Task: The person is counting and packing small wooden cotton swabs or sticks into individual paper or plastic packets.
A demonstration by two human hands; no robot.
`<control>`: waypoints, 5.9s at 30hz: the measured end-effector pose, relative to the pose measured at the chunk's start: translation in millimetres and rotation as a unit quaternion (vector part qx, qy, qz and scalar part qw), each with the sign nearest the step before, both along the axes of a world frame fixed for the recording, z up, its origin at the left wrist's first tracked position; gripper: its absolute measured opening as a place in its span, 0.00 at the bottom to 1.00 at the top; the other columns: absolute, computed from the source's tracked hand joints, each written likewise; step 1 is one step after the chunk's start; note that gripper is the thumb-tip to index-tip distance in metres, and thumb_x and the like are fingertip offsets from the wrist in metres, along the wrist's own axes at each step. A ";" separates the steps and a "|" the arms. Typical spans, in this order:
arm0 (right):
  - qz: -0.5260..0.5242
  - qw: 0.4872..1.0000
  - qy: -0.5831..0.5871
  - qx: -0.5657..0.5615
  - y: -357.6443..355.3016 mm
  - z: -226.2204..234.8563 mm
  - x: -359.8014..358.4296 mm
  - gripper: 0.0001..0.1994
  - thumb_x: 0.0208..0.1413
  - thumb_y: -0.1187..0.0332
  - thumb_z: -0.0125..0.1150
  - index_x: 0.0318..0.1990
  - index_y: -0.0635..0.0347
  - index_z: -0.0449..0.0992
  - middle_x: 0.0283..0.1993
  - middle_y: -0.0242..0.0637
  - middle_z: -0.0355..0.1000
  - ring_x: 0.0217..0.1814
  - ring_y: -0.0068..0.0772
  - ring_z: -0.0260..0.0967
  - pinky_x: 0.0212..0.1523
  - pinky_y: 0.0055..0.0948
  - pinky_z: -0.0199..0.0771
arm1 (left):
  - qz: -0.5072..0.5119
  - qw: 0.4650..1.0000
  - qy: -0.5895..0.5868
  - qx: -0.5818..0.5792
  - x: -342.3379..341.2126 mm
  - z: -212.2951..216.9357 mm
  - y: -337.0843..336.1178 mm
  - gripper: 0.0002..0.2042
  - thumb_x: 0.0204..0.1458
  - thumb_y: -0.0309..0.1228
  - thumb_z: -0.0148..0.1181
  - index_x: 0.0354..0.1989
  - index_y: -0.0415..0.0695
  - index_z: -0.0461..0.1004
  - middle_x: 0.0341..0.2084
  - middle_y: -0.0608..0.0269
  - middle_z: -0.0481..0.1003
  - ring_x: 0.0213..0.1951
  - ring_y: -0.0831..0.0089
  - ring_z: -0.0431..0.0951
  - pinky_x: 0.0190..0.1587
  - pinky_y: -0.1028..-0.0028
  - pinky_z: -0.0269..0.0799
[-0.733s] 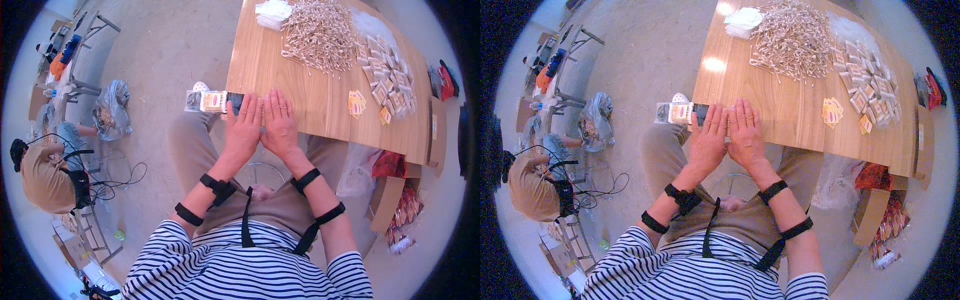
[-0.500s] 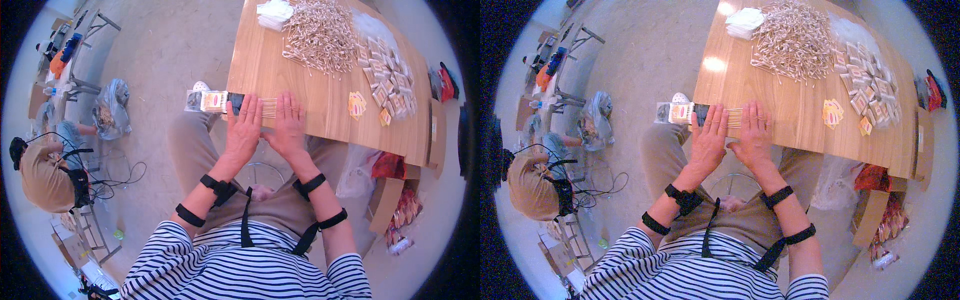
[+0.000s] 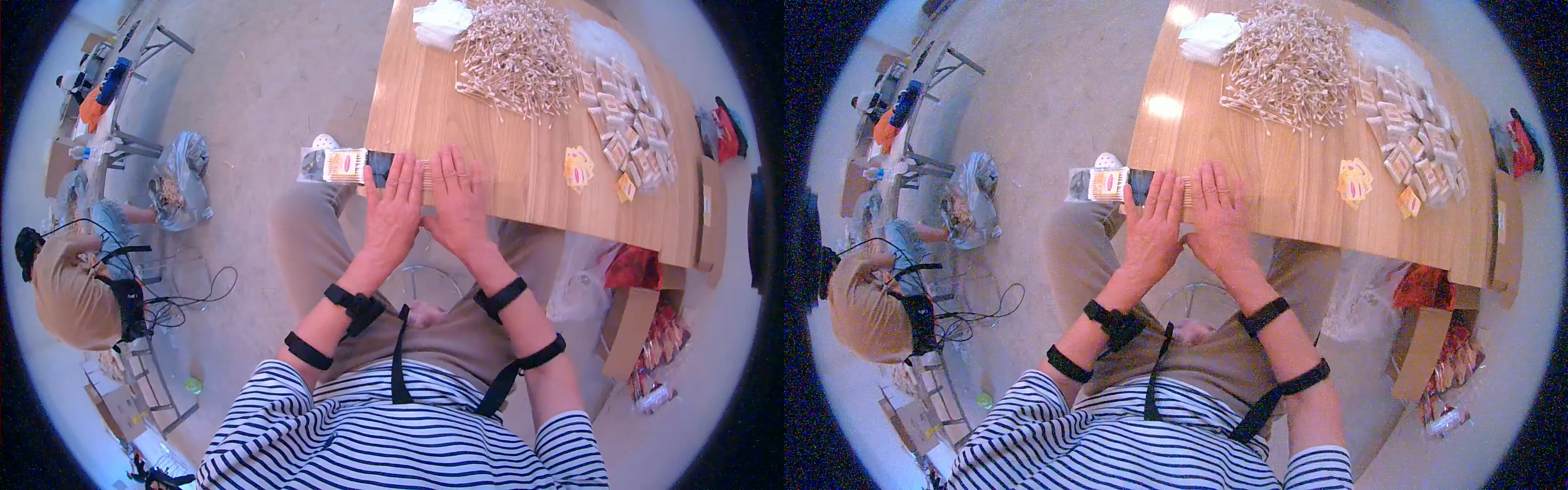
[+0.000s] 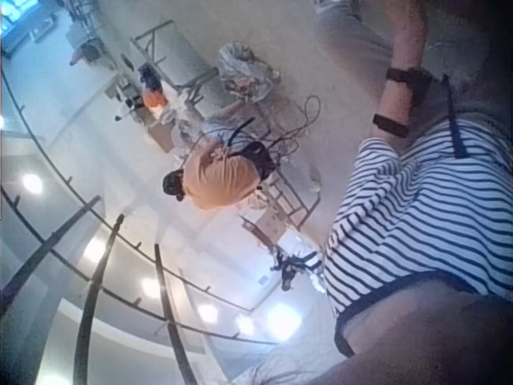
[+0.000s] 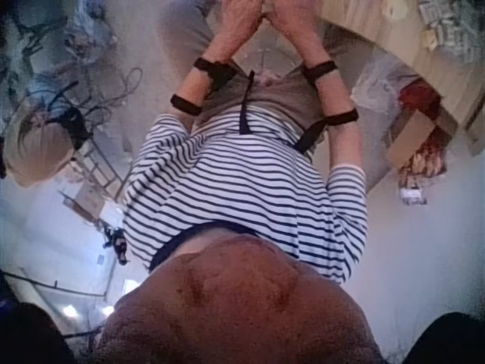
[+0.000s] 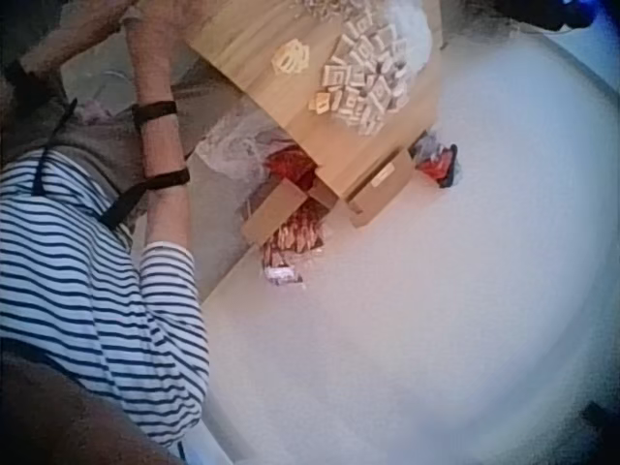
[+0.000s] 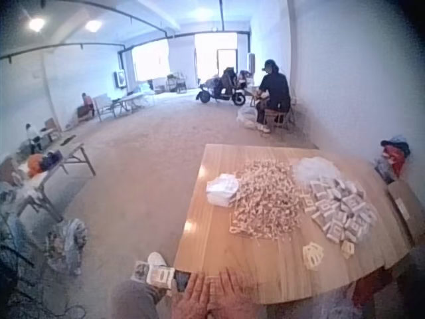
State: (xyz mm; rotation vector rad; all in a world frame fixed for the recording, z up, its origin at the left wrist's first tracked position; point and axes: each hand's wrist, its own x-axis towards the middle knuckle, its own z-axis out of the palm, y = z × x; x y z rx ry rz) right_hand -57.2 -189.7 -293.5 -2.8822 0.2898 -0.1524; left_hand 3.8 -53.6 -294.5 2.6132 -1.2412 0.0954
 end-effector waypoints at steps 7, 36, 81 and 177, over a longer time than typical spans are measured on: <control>0.024 1.000 -0.011 -0.015 2.5 -4.7 3.5 0.53 0.37 0.58 0.76 0.71 0.65 0.53 0.77 0.47 0.44 0.81 0.47 0.36 0.77 0.51 0.38 | 0.023 1.000 -0.005 -0.006 -4.5 1.6 3.7 0.33 0.47 0.28 0.58 0.66 0.35 0.62 0.71 0.52 0.55 0.74 0.61 0.49 0.69 0.35 0.33; -0.008 0.998 -0.053 0.032 15.3 -11.4 9.7 0.51 0.38 0.63 0.75 0.70 0.70 0.51 0.77 0.55 0.42 0.80 0.54 0.37 0.76 0.50 0.38 | -0.017 0.998 -0.044 0.048 8.7 -9.7 8.4 0.45 0.42 0.36 0.68 0.70 0.39 0.53 0.73 0.53 0.49 0.75 0.61 0.43 0.71 0.39 0.30; 0.003 0.998 -0.009 0.064 46.4 -1.7 36.1 0.54 0.36 0.57 0.76 0.70 0.73 0.51 0.76 0.58 0.44 0.80 0.57 0.36 0.76 0.50 0.38 | 0.282 0.233 0.673 -0.642 99.7 -89.2 56.8 0.09 0.57 0.34 0.64 0.41 0.45 0.73 0.31 0.67 0.79 0.27 0.78 0.78 0.23 0.78 0.71; -0.019 1.000 0.017 -0.001 86.8 -2.3 73.3 0.55 0.35 0.52 0.78 0.71 0.62 0.55 0.78 0.43 0.43 0.81 0.49 0.34 0.74 0.62 0.33 | 0.308 0.522 0.471 -0.641 97.9 -31.6 54.1 0.10 0.61 0.38 0.60 0.41 0.44 0.74 0.31 0.74 0.73 0.30 0.85 0.72 0.27 0.79 0.67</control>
